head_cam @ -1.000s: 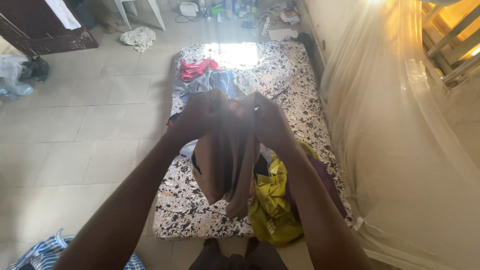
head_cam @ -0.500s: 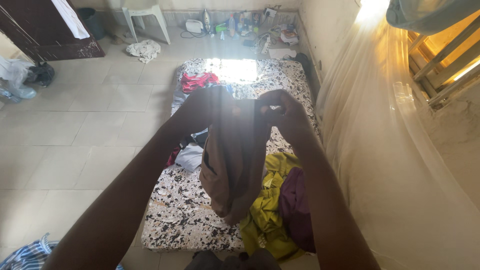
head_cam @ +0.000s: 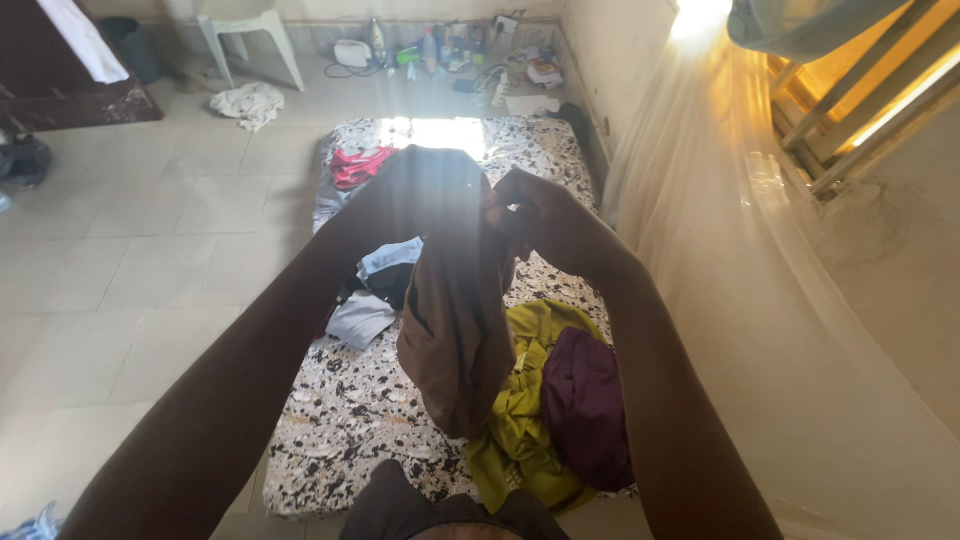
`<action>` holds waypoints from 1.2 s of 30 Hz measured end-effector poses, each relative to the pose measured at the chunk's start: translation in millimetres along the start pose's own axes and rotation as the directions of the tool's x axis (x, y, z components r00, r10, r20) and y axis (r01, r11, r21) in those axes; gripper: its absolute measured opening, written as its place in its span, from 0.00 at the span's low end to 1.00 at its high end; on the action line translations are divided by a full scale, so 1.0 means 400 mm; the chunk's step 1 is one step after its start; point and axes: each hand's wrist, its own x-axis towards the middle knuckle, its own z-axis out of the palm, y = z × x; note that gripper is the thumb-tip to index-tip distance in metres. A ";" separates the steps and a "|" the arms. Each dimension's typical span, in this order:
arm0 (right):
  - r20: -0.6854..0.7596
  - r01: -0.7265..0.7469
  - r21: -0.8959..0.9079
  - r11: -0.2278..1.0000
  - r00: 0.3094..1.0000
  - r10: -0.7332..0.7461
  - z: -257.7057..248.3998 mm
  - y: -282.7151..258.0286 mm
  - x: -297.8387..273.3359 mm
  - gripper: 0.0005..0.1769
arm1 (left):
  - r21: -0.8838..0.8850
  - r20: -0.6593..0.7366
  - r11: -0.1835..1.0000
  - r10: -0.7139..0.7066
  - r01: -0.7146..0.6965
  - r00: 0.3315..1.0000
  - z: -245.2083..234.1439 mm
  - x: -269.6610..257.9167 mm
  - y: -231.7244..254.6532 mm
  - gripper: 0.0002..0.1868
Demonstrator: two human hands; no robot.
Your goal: The person picks up several shirts from a bed, folds them, and hangs them on wall-mounted nails. The person handles a white shirt, a brown shirt, and a green shirt in sequence.
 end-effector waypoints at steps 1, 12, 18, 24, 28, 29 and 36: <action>-0.045 0.077 -0.031 0.997 0.996 -0.078 0.003 -0.004 0.001 0.14 | -0.155 0.019 0.988 -0.018 0.021 1.000 -0.018 -0.003 0.016 0.10; -0.274 -0.066 -0.351 0.934 0.961 -0.035 0.003 -0.099 -0.032 0.22 | -0.142 -0.008 0.988 -0.057 0.056 0.998 -0.162 0.039 0.044 0.19; -0.334 0.004 -0.404 0.915 0.930 -0.151 0.027 -0.178 -0.048 0.23 | -0.090 0.068 0.989 -0.115 0.121 0.991 -0.203 0.023 0.014 0.20; -0.433 -0.191 -0.415 0.890 0.901 -0.008 0.086 -0.271 -0.043 0.24 | -0.135 0.137 0.990 -0.029 0.048 0.990 -0.242 0.016 0.027 0.20; -0.496 -0.304 -0.419 0.855 0.866 0.065 0.127 -0.311 -0.055 0.24 | -0.100 0.253 0.995 0.000 0.027 0.968 -0.226 0.027 0.042 0.19; -0.497 -0.305 -0.425 0.852 0.866 0.062 0.134 -0.318 -0.061 0.24 | -0.081 0.263 0.997 0.010 0.012 0.965 -0.215 0.034 0.041 0.19; -0.572 -0.313 -0.364 0.877 0.818 0.055 0.164 -0.345 -0.120 0.25 | 0.118 0.004 0.660 0.747 -0.742 0.665 -0.131 0.091 -0.003 0.15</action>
